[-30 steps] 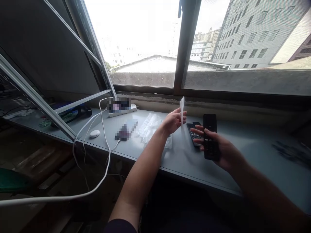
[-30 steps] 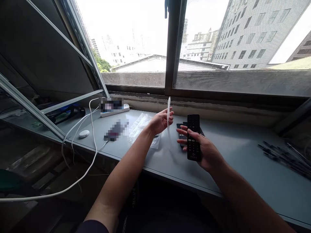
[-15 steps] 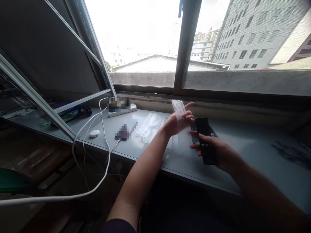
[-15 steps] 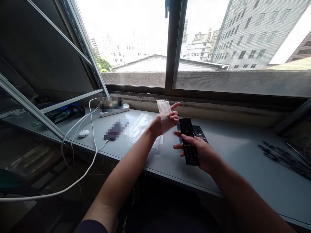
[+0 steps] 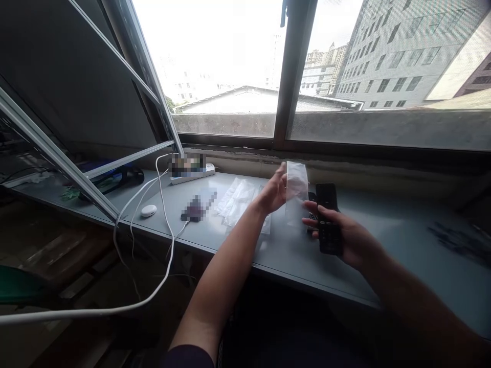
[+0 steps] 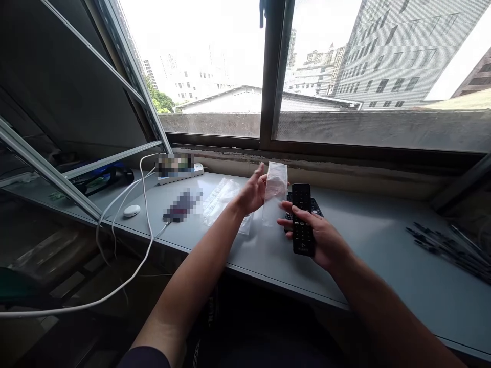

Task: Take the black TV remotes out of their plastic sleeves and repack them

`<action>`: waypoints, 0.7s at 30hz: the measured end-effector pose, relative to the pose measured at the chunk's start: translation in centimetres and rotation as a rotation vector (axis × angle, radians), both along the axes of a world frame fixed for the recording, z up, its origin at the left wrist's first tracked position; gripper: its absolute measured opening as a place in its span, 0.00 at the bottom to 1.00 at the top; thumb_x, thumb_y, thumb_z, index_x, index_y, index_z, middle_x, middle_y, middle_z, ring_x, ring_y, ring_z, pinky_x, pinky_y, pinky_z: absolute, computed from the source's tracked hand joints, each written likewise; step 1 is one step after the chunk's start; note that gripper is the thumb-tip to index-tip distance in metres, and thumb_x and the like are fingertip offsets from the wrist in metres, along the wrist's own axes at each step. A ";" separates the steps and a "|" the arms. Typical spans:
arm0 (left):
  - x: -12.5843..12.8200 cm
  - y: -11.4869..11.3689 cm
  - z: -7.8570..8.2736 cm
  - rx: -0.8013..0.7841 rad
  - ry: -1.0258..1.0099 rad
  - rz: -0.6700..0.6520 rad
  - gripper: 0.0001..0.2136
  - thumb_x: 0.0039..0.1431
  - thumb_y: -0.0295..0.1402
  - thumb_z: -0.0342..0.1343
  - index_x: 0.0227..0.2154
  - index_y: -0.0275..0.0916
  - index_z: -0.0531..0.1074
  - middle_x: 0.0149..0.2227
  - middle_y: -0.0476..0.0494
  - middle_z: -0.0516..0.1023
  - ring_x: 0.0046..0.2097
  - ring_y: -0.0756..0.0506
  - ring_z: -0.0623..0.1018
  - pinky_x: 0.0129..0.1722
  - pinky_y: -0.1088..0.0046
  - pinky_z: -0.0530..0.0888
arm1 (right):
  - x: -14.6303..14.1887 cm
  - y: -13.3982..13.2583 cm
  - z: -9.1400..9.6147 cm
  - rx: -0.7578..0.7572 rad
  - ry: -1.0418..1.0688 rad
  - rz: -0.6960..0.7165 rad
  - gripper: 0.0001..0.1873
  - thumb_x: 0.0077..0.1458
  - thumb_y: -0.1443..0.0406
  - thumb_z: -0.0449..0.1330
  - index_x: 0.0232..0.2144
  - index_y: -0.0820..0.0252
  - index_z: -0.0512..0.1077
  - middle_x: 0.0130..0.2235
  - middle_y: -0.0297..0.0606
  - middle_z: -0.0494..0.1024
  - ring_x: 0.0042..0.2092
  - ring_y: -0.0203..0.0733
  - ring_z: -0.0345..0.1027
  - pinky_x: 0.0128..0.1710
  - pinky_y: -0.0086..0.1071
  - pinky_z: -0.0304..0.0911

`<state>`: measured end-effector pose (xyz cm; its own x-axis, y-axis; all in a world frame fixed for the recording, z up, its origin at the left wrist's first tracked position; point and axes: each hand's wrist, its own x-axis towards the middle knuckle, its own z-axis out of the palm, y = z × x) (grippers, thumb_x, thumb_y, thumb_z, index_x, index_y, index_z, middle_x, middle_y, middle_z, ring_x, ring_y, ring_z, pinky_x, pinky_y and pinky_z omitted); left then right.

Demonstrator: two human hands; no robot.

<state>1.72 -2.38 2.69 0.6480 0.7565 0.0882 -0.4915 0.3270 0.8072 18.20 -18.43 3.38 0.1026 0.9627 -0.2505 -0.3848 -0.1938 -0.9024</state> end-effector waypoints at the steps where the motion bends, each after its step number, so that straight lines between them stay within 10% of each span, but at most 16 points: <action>1: 0.1 0.2 -0.3 0.040 0.029 0.051 0.24 0.69 0.48 0.67 0.58 0.34 0.79 0.53 0.30 0.87 0.54 0.36 0.86 0.60 0.57 0.81 | 0.0 0.0 0.0 0.002 -0.008 0.011 0.13 0.73 0.67 0.63 0.51 0.56 0.87 0.70 0.43 0.79 0.48 0.48 0.88 0.29 0.30 0.83; 7: -0.8 2.2 -1.6 0.240 0.451 0.505 0.34 0.65 0.27 0.66 0.72 0.35 0.66 0.54 0.33 0.87 0.43 0.42 0.85 0.49 0.63 0.82 | 0.3 0.1 -0.4 0.010 0.005 0.083 0.15 0.73 0.66 0.62 0.56 0.57 0.85 0.70 0.48 0.80 0.53 0.53 0.87 0.31 0.31 0.83; 12: -4.6 3.5 -0.7 0.456 0.870 0.797 0.30 0.66 0.28 0.63 0.71 0.39 0.70 0.64 0.32 0.83 0.63 0.35 0.82 0.64 0.62 0.74 | 0.4 -0.1 -0.5 0.009 -0.011 0.113 0.14 0.72 0.65 0.64 0.55 0.56 0.86 0.70 0.47 0.80 0.54 0.54 0.87 0.31 0.30 0.82; 21: -8.7 3.7 0.9 0.410 1.152 0.774 0.29 0.69 0.32 0.58 0.72 0.37 0.70 0.68 0.30 0.79 0.63 0.35 0.81 0.60 0.65 0.76 | 0.3 -0.1 -0.6 0.000 0.046 0.126 0.14 0.71 0.63 0.66 0.56 0.59 0.85 0.48 0.48 0.86 0.35 0.42 0.79 0.27 0.30 0.77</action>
<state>-6.96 1.34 3.59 -0.0455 0.9937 0.1023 0.5405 -0.0617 0.8391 18.46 -18.54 2.79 -0.0305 0.9671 -0.2524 -0.3982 -0.2434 -0.8844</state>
